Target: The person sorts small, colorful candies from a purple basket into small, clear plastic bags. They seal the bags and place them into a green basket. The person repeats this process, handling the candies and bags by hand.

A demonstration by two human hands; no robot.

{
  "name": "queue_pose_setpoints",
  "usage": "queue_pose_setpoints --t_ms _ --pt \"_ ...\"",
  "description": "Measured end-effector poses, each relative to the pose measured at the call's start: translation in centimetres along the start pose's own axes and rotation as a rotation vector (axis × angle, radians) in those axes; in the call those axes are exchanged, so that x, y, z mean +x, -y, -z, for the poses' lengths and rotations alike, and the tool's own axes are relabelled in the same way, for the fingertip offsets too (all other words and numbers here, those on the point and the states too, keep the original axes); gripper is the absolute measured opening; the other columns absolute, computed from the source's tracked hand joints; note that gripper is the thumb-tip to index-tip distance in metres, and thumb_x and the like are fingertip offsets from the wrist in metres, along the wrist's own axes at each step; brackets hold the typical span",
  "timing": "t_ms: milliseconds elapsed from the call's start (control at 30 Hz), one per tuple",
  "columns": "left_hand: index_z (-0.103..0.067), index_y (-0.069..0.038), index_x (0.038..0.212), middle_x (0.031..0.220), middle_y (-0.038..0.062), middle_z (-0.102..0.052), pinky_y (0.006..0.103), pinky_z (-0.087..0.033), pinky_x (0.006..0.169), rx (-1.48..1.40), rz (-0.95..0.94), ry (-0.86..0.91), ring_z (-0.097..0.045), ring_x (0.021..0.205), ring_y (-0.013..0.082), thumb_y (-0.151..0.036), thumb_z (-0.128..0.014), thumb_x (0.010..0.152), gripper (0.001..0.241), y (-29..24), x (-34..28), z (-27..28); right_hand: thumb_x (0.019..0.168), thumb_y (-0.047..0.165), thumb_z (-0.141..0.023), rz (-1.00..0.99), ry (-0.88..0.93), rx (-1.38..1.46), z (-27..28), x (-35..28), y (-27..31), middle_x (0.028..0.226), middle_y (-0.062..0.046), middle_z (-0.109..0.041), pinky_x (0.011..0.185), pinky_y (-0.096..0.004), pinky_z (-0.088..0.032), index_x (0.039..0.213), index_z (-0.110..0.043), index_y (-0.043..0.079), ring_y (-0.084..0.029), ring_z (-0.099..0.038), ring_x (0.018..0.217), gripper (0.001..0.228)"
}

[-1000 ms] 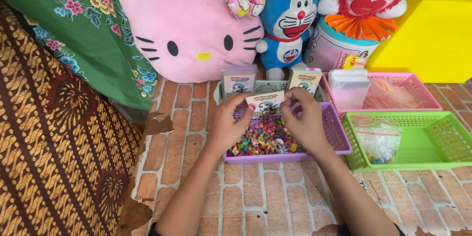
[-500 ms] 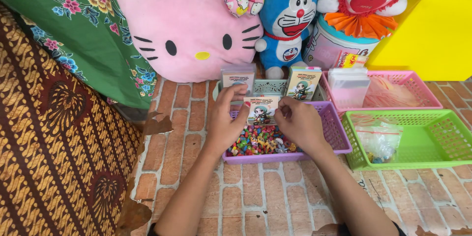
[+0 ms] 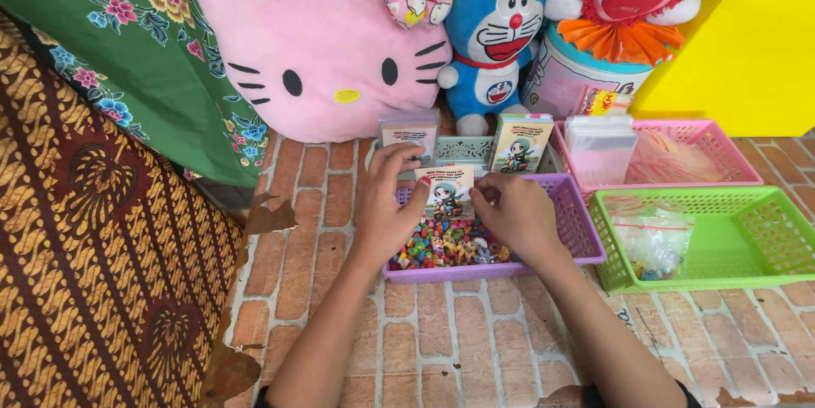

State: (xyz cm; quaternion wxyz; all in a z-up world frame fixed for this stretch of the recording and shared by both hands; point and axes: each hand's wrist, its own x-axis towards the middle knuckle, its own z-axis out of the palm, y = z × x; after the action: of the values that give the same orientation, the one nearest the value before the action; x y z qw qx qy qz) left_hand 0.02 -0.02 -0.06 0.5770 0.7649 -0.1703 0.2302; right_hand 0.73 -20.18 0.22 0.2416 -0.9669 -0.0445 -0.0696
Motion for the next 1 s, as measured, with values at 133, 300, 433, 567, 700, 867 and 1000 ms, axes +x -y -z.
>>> queue_pose_setpoints --t_ms 133,300,433,567,700,867,1000 --pt "-0.062 -0.005 0.125 0.123 0.018 -0.053 0.0465 -0.06 0.089 0.003 0.005 -0.006 -0.065 0.114 0.0435 0.003 -0.062 0.085 0.041 -0.2 0.0 0.1 0.088 0.038 -0.066 -0.014 0.011 -0.01 -0.3 0.5 -0.7 0.079 -0.002 -0.078 0.074 -0.049 -0.059 0.093 -0.077 0.018 -0.034 -0.075 0.084 0.023" --pt "-0.064 -0.005 0.124 0.117 0.018 -0.057 0.0469 -0.06 0.088 0.004 0.034 0.045 -0.065 0.113 0.0449 0.002 -0.061 0.087 0.038 -0.4 0.0 0.3 0.085 0.037 -0.069 -0.064 0.002 -0.014 -0.2 0.2 -0.2 0.081 -0.002 -0.079 0.076 -0.049 -0.059 0.095 -0.078 0.018 -0.034 -0.076 0.085 0.023" --pt "-0.068 -0.009 0.118 0.114 0.014 -0.06 0.0456 -0.061 0.086 0.047 0.005 0.073 -0.066 0.112 0.0409 0.0 -0.062 0.087 0.033 -0.5 -0.1 0.4 0.086 0.036 -0.069 -0.056 0.005 -0.007 0.0 0.1 -0.2 0.083 -0.002 -0.079 0.077 -0.049 -0.059 0.095 -0.078 0.018 -0.034 -0.076 0.087 0.022" --pt "-0.06 -0.004 0.128 0.119 0.021 -0.058 0.0491 -0.059 0.089 0.016 0.008 0.043 -0.063 0.116 0.0459 0.002 -0.062 0.086 0.042 -0.3 0.0 0.2 0.086 0.033 -0.069 -0.022 -0.035 0.019 -0.1 0.0 -0.1 0.079 -0.002 -0.078 0.075 -0.05 -0.059 0.091 -0.078 0.019 -0.035 -0.075 0.083 0.017" --pt "-0.058 -0.003 0.129 0.118 0.022 -0.059 0.0488 -0.059 0.089 0.027 0.004 0.043 -0.063 0.115 0.0457 0.002 -0.061 0.086 0.044 -0.4 0.1 0.2 0.086 0.029 -0.07 -0.002 -0.068 0.084 -0.1 0.0 -0.1 0.078 -0.002 -0.078 0.073 -0.045 -0.059 0.092 -0.077 0.017 -0.029 -0.076 0.081 0.015" --pt "-0.059 -0.004 0.128 0.117 0.02 -0.06 0.0472 -0.059 0.088 0.027 -0.004 0.038 -0.064 0.116 0.043 0.001 -0.062 0.085 0.043 0.4 -0.1 0.0 0.085 0.029 -0.07 0.02 -0.075 0.078 0.0 -0.1 -0.1 0.076 -0.002 -0.077 0.072 -0.045 -0.059 0.09 -0.076 0.018 -0.028 -0.076 0.079 0.014" --pt "-0.058 -0.006 0.13 0.118 0.018 -0.059 0.046 -0.059 0.089 0.029 -0.005 0.049 -0.064 0.117 0.0417 0.0 -0.062 0.086 0.044 0.7 -0.1 0.0 0.084 0.032 -0.071 -0.006 -0.063 0.075 0.1 0.0 0.0 0.075 0.0 -0.076 0.07 -0.042 -0.058 0.089 -0.075 0.019 -0.025 -0.076 0.08 0.014"
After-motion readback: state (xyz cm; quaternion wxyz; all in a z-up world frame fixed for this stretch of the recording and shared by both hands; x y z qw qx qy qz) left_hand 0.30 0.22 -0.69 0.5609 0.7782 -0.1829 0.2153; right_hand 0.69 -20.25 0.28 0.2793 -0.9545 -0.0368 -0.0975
